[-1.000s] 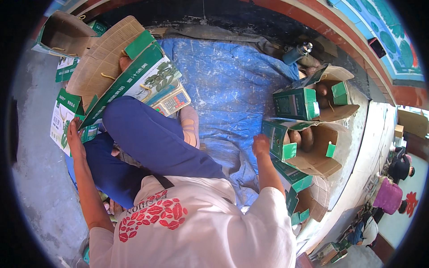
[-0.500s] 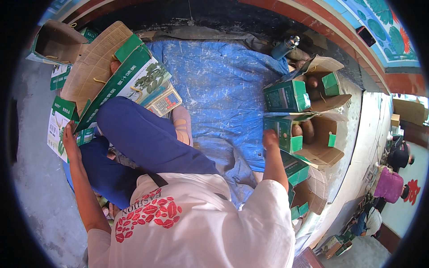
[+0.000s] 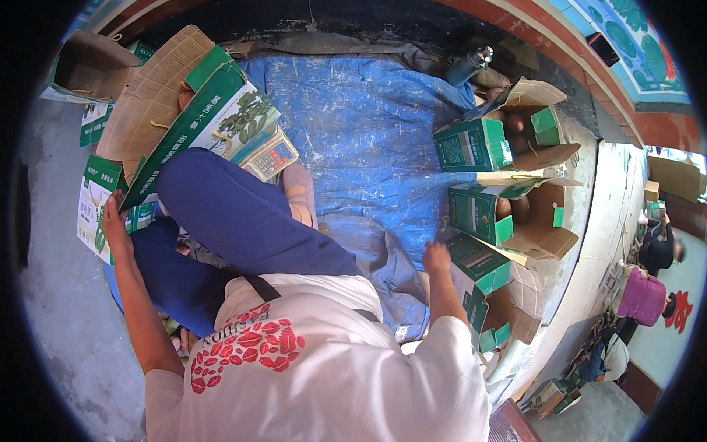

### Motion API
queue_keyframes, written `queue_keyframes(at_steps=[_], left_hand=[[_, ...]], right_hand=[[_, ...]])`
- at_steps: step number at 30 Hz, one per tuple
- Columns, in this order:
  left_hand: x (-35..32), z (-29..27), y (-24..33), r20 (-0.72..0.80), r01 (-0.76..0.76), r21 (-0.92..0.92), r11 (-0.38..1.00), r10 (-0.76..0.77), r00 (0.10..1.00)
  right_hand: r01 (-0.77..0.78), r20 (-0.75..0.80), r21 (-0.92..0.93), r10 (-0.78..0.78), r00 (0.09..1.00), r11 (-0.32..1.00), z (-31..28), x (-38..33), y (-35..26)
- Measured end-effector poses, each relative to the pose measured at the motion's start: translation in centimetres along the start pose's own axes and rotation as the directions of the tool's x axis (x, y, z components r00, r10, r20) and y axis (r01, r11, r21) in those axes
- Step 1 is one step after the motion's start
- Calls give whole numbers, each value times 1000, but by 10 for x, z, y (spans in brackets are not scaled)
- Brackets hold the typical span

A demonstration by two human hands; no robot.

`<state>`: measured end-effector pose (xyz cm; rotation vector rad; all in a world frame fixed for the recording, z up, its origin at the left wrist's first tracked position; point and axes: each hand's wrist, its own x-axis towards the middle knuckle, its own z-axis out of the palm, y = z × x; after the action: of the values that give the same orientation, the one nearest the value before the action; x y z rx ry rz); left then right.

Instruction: The person sorts sweet potatoes from a pile on a tarp and packs them into cardboard boxes by hand.

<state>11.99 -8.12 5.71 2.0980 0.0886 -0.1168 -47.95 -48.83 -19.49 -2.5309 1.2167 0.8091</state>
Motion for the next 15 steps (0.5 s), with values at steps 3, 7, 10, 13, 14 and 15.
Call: queue_keyframes(at_steps=[3,7,10,13,14,15], left_hand=[[5,0,-3,14,-14,-4,1000,14,1000],[3,0,-1,6,-25,46,999,25,1000],[5,-2,-4,10,-44,17,999,44,999],[4,-2,-7,18,-66,-9,998,66,998],[5,-4,-7,14,-68,-8,998,68,998],[5,-4,-7,13,-54,-7,999,54,998]], right_hand=[[-176,207,95,153,966,980,11,-36,-2],[-483,213,60,462,861,874,23,-52,22],[-487,93,233,480,873,841,12,-57,34],[-486,118,206,471,874,850,-6,-50,51],[-530,127,218,514,848,820,-12,-48,53],[-575,137,227,559,818,786,-16,-48,57]])
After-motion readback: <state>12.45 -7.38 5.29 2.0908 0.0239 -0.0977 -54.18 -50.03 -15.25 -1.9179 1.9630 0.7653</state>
